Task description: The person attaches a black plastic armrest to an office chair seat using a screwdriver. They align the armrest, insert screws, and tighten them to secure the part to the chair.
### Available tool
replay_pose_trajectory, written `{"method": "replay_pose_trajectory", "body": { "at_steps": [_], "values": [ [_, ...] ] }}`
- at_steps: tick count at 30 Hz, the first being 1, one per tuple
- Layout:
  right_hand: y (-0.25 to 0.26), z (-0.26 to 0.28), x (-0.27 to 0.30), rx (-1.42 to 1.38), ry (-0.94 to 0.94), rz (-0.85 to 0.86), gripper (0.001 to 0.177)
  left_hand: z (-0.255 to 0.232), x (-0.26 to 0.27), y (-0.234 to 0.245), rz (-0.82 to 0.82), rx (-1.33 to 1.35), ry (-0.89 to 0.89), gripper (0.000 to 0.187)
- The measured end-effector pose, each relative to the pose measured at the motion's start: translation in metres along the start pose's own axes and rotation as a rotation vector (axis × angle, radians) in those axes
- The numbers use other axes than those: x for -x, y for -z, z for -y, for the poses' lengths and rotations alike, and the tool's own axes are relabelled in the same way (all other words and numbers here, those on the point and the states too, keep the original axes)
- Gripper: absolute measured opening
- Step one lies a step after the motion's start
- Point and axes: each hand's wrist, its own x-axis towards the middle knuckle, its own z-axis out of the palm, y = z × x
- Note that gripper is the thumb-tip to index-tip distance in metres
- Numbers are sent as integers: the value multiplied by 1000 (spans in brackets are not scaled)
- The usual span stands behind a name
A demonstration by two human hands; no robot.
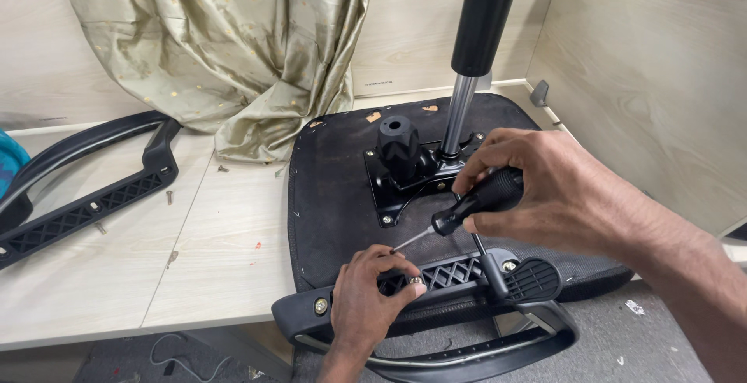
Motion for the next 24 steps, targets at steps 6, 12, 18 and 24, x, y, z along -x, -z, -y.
{"method": "replay_pose_trajectory", "body": {
  "at_steps": [6, 12, 18, 24],
  "values": [
    [8, 21, 11, -101, -109, -86, 63, 2, -1, -1, 25, -18, 13, 20],
    [-8, 24, 20, -236, 56, -148, 73, 9, -2, -3, -15, -11, -87, 18],
    [-27, 19, 19, -320, 138, -104, 67, 10, -2, -3, -9, -23, -70, 18],
    [-30, 18, 18, -374, 60, -55, 66, 4, -1, -3, 23, -58, 1, 23]
  ]
}}
